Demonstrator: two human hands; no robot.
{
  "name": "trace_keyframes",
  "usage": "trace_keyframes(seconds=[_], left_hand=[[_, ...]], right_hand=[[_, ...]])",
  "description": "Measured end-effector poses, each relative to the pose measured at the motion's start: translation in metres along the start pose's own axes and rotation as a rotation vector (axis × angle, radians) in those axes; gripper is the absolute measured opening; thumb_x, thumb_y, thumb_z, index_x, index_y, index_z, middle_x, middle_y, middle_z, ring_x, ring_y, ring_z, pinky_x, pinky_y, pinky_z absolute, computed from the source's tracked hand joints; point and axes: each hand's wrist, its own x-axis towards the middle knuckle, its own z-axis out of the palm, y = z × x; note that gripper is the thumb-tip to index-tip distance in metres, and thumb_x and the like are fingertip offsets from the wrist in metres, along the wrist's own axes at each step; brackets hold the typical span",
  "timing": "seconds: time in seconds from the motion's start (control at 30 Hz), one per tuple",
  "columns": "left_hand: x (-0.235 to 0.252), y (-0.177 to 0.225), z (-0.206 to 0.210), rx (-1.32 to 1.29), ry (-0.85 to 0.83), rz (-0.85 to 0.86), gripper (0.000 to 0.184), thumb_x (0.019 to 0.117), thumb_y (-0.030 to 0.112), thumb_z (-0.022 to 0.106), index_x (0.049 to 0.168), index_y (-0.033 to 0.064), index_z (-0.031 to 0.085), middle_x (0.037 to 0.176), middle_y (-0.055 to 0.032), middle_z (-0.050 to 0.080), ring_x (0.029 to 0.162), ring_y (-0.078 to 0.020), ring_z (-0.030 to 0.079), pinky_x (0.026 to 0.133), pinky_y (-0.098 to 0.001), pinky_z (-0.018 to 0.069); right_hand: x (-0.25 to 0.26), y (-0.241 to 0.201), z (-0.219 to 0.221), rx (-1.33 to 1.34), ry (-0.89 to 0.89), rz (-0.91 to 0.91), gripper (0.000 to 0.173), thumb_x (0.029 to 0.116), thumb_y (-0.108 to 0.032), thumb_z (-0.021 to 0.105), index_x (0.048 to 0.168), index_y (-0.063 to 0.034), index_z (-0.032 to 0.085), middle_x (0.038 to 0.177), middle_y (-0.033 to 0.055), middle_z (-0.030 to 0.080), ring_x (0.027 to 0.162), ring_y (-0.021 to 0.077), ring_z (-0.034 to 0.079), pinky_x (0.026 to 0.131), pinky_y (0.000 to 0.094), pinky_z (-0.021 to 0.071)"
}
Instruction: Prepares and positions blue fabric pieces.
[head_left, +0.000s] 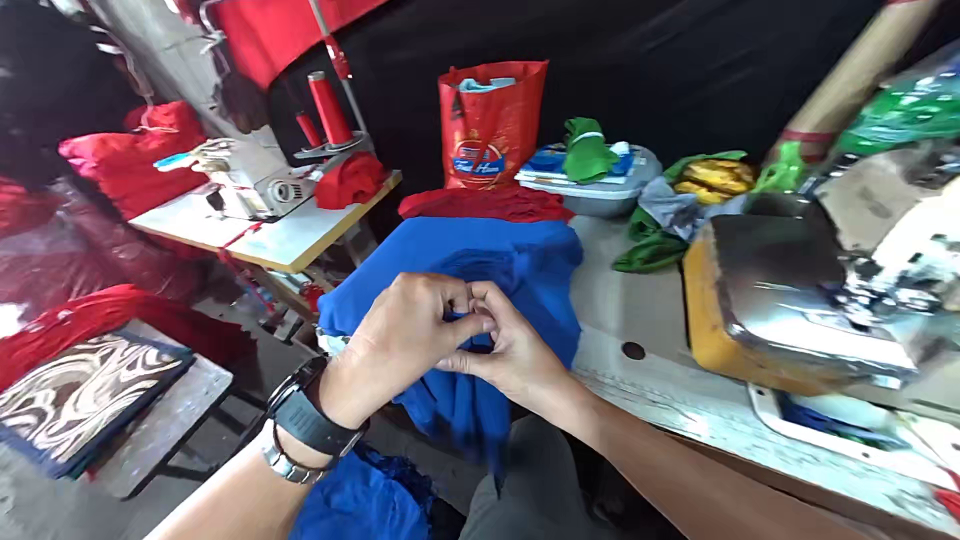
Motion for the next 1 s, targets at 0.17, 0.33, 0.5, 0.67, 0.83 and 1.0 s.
trace_keyframes(seconds=[0.17, 0.33, 0.5, 0.67, 0.83, 1.0], left_hand=[[0.019, 0.040, 0.014, -0.055, -0.043, 0.108, 0.031, 0.0972, 0.022, 0.068, 0.069, 0.0096, 0.064, 0.063, 0.0049, 0.054, 0.057, -0.0023, 0.049, 0.053, -0.0185, 0.0401], [0.042, 0.027, 0.030, -0.222, -0.083, 0.319, 0.025, 0.0900, 0.040, 0.073, 0.074, 0.0215, 0.067, 0.064, 0.0150, 0.058, 0.054, 0.0058, 0.050, 0.046, -0.0122, 0.0385], [0.047, -0.010, 0.087, -0.045, -0.111, 0.463, 0.022, 0.0866, 0.035, 0.069, 0.088, 0.0147, 0.077, 0.088, 0.0067, 0.070, 0.082, -0.0013, 0.066, 0.072, -0.0208, 0.0575], [0.030, 0.015, 0.115, -0.831, -0.085, -0.132, 0.022, 0.1062, 0.024, 0.053, 0.113, 0.0156, 0.072, 0.099, 0.0063, 0.075, 0.090, -0.0039, 0.071, 0.081, -0.0257, 0.0605], [0.060, 0.109, 0.124, -0.470, -0.106, 0.277, 0.012, 0.0963, 0.021, 0.063, 0.096, 0.0147, 0.073, 0.080, 0.0101, 0.069, 0.071, 0.0062, 0.062, 0.065, -0.0127, 0.0530], [0.089, 0.157, 0.134, -0.228, -0.056, 0.608, 0.015, 0.0929, 0.024, 0.067, 0.087, 0.0128, 0.074, 0.075, 0.0088, 0.065, 0.070, 0.0060, 0.059, 0.062, -0.0103, 0.0482]], right_hand=[[-0.049, 0.007, -0.075, -0.345, 0.103, 0.021, 0.021, 0.0895, -0.003, 0.067, 0.110, -0.0014, 0.064, 0.089, 0.0040, 0.067, 0.076, 0.0054, 0.063, 0.068, 0.0219, 0.0538], [-0.110, -0.014, -0.146, -0.352, 0.132, 0.163, 0.009, 0.0949, -0.011, 0.066, 0.100, -0.0073, 0.072, 0.080, -0.0041, 0.067, 0.071, -0.0014, 0.061, 0.066, 0.0163, 0.0525], [-0.157, -0.060, -0.195, -0.333, 0.485, 0.008, 0.007, 0.0982, -0.018, 0.063, 0.103, -0.0175, 0.069, 0.085, -0.0088, 0.066, 0.075, -0.0008, 0.062, 0.067, 0.0143, 0.0531], [-0.202, -0.068, -0.231, -0.209, 0.149, 0.237, 0.012, 0.0955, -0.025, 0.065, 0.104, -0.0166, 0.064, 0.106, -0.0072, 0.070, 0.090, -0.0022, 0.064, 0.075, 0.0153, 0.0530], [-0.181, -0.060, -0.217, -0.208, 0.087, 0.307, 0.062, 0.0885, -0.037, 0.076, 0.138, -0.0078, 0.053, 0.123, -0.0001, 0.068, 0.113, 0.0078, 0.065, 0.096, 0.0287, 0.0553], [-0.158, -0.065, -0.200, 0.167, 0.209, 0.179, 0.043, 0.0899, -0.005, 0.072, 0.129, -0.0096, 0.055, 0.098, -0.0022, 0.073, 0.089, 0.0030, 0.070, 0.080, 0.0197, 0.0589]])
